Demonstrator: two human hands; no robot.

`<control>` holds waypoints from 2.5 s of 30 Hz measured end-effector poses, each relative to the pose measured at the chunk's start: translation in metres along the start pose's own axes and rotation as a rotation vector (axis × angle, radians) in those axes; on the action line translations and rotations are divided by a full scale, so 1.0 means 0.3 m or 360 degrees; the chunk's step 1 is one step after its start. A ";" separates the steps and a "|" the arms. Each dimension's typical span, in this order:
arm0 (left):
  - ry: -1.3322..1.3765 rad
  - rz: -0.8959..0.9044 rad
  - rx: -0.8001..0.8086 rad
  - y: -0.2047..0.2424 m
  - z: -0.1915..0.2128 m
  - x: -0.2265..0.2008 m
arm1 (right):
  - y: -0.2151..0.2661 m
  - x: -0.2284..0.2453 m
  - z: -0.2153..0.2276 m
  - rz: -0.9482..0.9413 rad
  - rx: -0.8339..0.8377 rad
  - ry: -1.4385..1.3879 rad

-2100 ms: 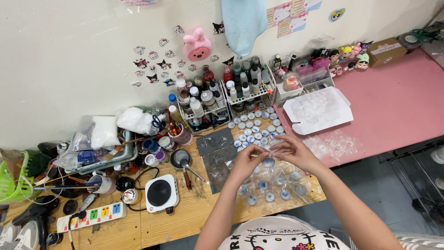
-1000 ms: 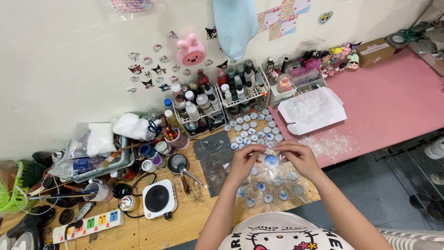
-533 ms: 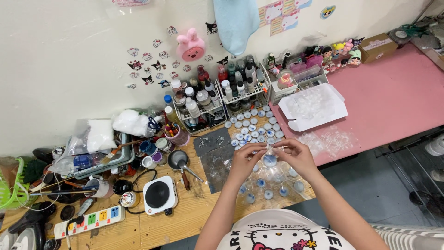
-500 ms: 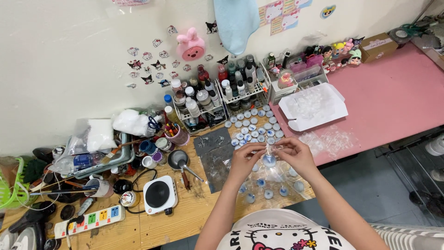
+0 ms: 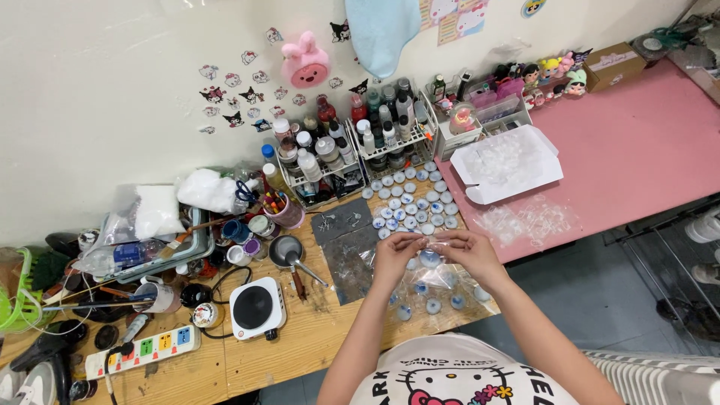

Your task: The person picks up clear plastic cups one at a time and places them in rows on the workbench among many small white candle cups, arranging the containers in a grid on the table.

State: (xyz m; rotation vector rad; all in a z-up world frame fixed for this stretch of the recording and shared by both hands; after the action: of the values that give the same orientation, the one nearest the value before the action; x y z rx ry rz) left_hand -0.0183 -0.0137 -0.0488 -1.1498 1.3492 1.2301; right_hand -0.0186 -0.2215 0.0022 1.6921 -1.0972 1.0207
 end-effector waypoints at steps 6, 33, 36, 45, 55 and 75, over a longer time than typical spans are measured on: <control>0.0041 0.0138 -0.0132 0.020 0.009 0.141 | -0.012 -0.139 0.069 -0.0354 -0.0112 -0.0145; -0.0332 0.0294 -0.0079 0.118 0.022 0.802 | -0.245 -0.492 0.193 0.0326 -0.0517 0.1643; -0.0588 0.0288 -0.0052 0.098 -0.064 0.571 | -0.183 -0.495 0.234 0.0333 -0.0607 0.1293; -0.0557 0.0128 0.0452 -0.199 -0.358 0.640 | -0.107 -0.391 0.480 0.0703 -0.0870 0.2079; -0.1222 -0.0058 0.0300 -0.258 -0.570 0.455 | -0.069 -0.416 0.550 0.0800 -0.1162 0.1877; -0.2224 -0.0226 0.0697 -0.330 -0.649 0.411 | 0.030 -0.259 1.095 0.0341 -0.1277 -0.0627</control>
State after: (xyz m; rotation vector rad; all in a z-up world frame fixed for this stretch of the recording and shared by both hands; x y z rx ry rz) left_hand 0.0567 -0.2186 -0.1726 0.0653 0.3768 1.1278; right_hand 0.0097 -0.5122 -0.1674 1.1370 -1.6858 0.2678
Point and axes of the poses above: each hand's wrist, its own y-axis away from the middle knuckle, its own z-axis out of the back of the hand, x = y × z, the point moved 1 cm from there along -y, towards the middle knuckle, and after that the axes turned 10 degrees about -y, right-handed, at the moved point
